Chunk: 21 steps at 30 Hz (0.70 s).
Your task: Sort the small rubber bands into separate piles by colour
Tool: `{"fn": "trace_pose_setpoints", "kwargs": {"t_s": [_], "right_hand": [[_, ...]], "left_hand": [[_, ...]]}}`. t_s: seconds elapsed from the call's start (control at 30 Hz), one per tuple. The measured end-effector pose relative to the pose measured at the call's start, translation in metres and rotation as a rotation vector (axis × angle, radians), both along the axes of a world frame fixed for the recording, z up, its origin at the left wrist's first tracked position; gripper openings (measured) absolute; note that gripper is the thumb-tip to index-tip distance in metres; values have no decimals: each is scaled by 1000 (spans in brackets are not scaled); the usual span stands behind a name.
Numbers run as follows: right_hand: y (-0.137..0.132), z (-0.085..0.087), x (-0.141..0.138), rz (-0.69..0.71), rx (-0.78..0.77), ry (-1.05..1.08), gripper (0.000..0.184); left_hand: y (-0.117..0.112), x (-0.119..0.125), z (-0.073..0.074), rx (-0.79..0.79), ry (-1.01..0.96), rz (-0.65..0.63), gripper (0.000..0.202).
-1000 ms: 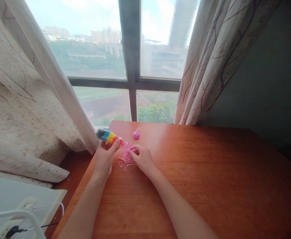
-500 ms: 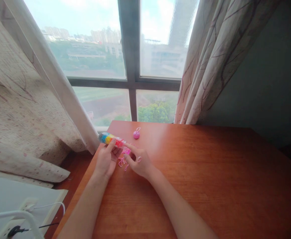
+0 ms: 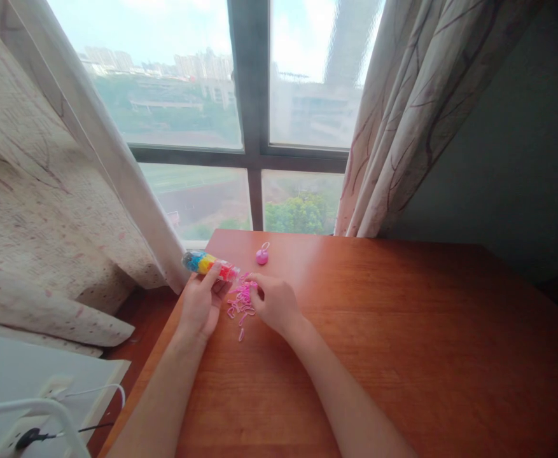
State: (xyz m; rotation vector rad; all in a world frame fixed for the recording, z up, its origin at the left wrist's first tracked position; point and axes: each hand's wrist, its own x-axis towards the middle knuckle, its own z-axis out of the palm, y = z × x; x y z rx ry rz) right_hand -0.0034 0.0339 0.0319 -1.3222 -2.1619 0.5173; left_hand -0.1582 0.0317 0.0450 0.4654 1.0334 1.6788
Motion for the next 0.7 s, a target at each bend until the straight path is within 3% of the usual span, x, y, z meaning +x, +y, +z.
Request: {"fn": "trace_pose_setpoints", "kwargs": {"t_s": [0.23,0.47,0.57,0.7], "right_hand": [[-8,-10,-6,270,-59,329,61],[-6,-11,-13,268,-252,398,56],[-6,-7,-13,332,-404,565,60],[-6,-2,-12,415,-753,863,61]], "left_hand": [[-2,4,-1,-61,-78,-200,10],[-8,11,1,-27,-9,-329,27],[-8,11,0,7,29,-295,35],[-6,9,-1,46,81,-215,38]]}}
